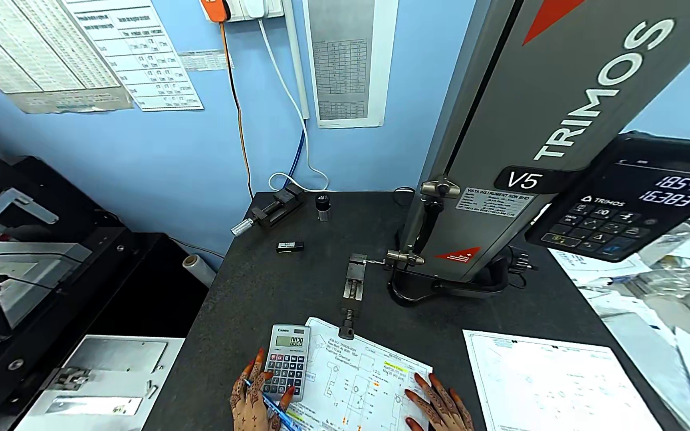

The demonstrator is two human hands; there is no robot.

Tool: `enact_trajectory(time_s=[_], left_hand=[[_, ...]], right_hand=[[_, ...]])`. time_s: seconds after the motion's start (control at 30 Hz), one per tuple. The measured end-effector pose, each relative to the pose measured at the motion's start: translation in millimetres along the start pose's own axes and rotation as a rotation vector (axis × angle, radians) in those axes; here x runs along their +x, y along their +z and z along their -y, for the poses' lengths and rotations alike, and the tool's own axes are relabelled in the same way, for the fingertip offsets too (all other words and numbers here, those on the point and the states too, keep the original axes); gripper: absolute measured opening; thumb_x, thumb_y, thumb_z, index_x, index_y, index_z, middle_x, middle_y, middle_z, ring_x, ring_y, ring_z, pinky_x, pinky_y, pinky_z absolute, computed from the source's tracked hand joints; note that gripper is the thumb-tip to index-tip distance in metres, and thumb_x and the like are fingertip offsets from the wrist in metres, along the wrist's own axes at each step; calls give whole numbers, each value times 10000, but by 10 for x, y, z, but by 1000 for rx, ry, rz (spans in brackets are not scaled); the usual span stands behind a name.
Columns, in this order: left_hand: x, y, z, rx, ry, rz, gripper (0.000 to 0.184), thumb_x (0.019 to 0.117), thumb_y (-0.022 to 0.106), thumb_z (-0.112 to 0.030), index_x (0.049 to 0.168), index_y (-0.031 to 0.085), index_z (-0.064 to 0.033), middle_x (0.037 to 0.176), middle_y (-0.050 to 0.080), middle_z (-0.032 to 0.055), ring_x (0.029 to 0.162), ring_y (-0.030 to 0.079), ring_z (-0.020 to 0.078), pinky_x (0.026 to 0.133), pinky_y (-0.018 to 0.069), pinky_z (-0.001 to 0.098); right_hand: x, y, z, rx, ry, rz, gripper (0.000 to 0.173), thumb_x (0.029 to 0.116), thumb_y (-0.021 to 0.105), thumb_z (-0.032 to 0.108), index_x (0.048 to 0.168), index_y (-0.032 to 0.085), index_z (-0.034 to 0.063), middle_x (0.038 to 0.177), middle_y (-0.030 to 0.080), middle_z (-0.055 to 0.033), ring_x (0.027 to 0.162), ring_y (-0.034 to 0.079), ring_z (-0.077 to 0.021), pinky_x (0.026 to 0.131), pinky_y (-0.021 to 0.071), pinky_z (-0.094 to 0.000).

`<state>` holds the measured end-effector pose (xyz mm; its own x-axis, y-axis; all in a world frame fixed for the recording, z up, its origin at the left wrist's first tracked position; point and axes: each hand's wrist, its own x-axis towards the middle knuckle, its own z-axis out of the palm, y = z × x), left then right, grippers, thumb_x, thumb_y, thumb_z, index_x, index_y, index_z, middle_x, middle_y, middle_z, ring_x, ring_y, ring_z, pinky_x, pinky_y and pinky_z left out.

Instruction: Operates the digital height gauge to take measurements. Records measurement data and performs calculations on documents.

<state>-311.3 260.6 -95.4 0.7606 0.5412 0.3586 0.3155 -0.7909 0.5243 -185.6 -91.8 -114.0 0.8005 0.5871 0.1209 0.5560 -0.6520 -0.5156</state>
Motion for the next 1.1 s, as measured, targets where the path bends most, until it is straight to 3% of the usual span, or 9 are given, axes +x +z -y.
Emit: enact_trajectory(time_s=[0.1, 0.23, 0.4, 0.6, 0.77, 0.9, 1.1], left_hand=[[3, 3, 20, 3, 23, -15, 725, 874, 660, -494, 1280, 599, 104, 1446, 536, 311, 1350, 472, 544, 1144, 322, 622], [-7, 0, 20, 10, 22, -7, 759, 878, 652, -501, 1318, 580, 113, 1448, 529, 320, 1349, 465, 554, 1151, 309, 626], [-15, 9, 16, 32, 42, -25, 731, 889, 633, -525, 1274, 602, 96, 1447, 531, 318, 1344, 475, 551, 1143, 322, 623], [-4, -11, 4, 102, 46, -36, 754, 906, 597, -575, 1279, 613, 79, 1442, 558, 279, 1363, 468, 539, 1173, 231, 659], [7, 4, 29, 97, 23, -10, 742, 904, 614, -542, 1301, 599, 84, 1466, 536, 278, 1366, 456, 551, 1155, 269, 664], [23, -1, 7, 90, -31, 67, 742, 911, 601, -510, 1404, 562, 43, 1466, 560, 220, 1376, 447, 538, 1152, 275, 676], [-8, 58, 66, 120, 47, 68, 667, 957, 544, -524, 1380, 612, -13, 1353, 669, 137, 1333, 527, 480, 1159, 245, 684]], right_hand=[[1, 6, 4, -1, 3, -1, 430, 1046, 511, 450, 1402, 639, 245, 1576, 474, -73, 1512, 335, -344, 1222, 163, -615], [-2, 15, -5, -5, 1, -3, 428, 1046, 508, 450, 1404, 636, 253, 1578, 471, -71, 1515, 330, -340, 1224, 162, -614], [3, 8, -1, 3, 3, 8, 435, 1048, 508, 439, 1411, 632, 235, 1576, 470, -87, 1516, 325, -354, 1225, 148, -620], [-2, 12, -8, -19, 0, 13, 437, 1047, 506, 446, 1414, 629, 241, 1579, 468, -80, 1512, 336, -345, 1224, 162, -613], [4, 22, -6, -15, -6, -11, 427, 1044, 514, 443, 1393, 646, 238, 1567, 484, -82, 1503, 350, -356, 1215, 185, -618], [-3, 33, -16, -26, -12, -18, 432, 1044, 503, 463, 1400, 640, 260, 1570, 482, -63, 1510, 347, -324, 1226, 179, -593], [-20, 80, -47, -56, -22, -67, 422, 1041, 488, 486, 1382, 649, 296, 1564, 493, -34, 1507, 357, -296, 1223, 201, -580]])
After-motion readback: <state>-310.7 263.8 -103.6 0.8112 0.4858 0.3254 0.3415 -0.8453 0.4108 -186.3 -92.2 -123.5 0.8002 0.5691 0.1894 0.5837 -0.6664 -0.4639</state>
